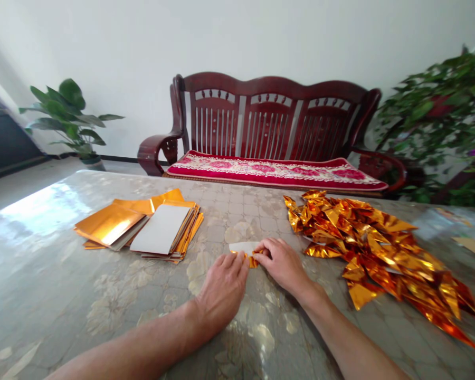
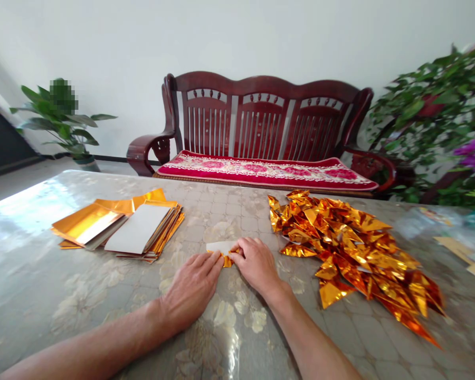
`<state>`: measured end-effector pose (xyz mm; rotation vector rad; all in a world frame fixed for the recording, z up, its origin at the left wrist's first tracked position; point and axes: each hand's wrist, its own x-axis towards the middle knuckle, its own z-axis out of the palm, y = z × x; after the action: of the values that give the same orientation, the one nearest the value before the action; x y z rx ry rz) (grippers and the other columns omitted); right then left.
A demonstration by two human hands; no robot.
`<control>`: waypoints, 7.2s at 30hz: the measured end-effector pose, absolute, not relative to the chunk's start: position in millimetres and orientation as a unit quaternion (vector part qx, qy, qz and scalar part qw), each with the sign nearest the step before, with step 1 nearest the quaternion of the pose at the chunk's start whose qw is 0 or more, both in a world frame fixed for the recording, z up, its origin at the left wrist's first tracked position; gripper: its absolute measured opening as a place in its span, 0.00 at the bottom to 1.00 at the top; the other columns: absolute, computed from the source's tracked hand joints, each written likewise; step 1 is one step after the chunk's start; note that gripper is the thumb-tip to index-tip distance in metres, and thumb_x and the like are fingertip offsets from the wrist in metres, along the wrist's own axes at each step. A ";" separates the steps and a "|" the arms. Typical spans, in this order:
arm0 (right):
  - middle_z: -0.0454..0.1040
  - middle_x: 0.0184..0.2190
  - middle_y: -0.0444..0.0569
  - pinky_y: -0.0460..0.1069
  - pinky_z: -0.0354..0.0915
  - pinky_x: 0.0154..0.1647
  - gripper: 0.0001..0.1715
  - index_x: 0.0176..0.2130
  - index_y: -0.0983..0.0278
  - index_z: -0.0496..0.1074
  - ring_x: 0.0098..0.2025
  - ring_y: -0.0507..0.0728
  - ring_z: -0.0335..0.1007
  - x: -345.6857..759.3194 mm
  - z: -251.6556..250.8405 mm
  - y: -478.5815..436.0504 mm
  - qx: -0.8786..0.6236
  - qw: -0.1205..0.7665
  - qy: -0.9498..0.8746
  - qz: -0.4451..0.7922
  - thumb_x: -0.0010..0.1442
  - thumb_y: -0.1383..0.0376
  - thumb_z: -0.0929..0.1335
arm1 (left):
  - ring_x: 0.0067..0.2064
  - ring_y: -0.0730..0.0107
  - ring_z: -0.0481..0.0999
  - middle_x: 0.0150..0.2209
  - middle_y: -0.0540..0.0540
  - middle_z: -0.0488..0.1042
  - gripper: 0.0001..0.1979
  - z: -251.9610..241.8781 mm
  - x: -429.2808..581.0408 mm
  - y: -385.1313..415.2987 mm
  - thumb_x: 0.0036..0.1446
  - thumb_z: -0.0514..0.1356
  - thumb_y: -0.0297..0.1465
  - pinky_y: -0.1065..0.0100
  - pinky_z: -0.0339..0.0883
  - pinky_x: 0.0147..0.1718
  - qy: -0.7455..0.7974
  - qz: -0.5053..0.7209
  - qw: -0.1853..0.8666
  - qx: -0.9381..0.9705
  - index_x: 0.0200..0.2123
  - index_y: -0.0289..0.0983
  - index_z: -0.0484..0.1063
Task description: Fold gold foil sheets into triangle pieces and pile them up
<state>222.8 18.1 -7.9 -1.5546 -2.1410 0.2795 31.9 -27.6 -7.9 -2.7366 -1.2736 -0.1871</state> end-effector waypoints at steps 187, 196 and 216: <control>0.76 0.38 0.47 0.53 0.66 0.44 0.07 0.41 0.58 0.79 0.43 0.58 0.67 231.9 -10.1 9.8 -0.456 0.244 -0.854 0.052 0.63 0.65 0.70 | 0.58 0.55 0.68 0.56 0.38 0.70 0.19 -6.8 32.3 -23.8 0.61 0.51 0.20 0.58 0.67 0.54 -0.421 -0.071 0.016 -0.904 0.55 0.32 0.66; 0.75 0.39 0.48 0.52 0.66 0.45 0.10 0.44 0.57 0.79 0.44 0.58 0.67 231.4 -12.1 10.6 -0.475 0.259 -0.838 0.073 0.64 0.67 0.69 | 0.55 0.57 0.69 0.54 0.39 0.70 0.26 -4.9 34.5 -25.3 0.62 0.52 0.22 0.59 0.65 0.54 -0.410 -0.082 0.017 -0.908 0.63 0.34 0.57; 0.75 0.37 0.44 0.52 0.59 0.46 0.02 0.35 0.58 0.74 0.44 0.57 0.67 222.8 -10.6 23.8 -0.550 0.238 -0.792 0.117 0.61 0.64 0.69 | 0.59 0.49 0.67 0.60 0.32 0.67 0.25 -7.4 53.6 -38.5 0.66 0.54 0.39 0.53 0.64 0.54 -0.458 -0.046 0.080 -0.884 0.62 0.34 0.60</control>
<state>222.8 23.8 -10.6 -1.5071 -2.1708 0.3205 53.6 -38.5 -7.4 -2.6454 -1.3699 -0.1370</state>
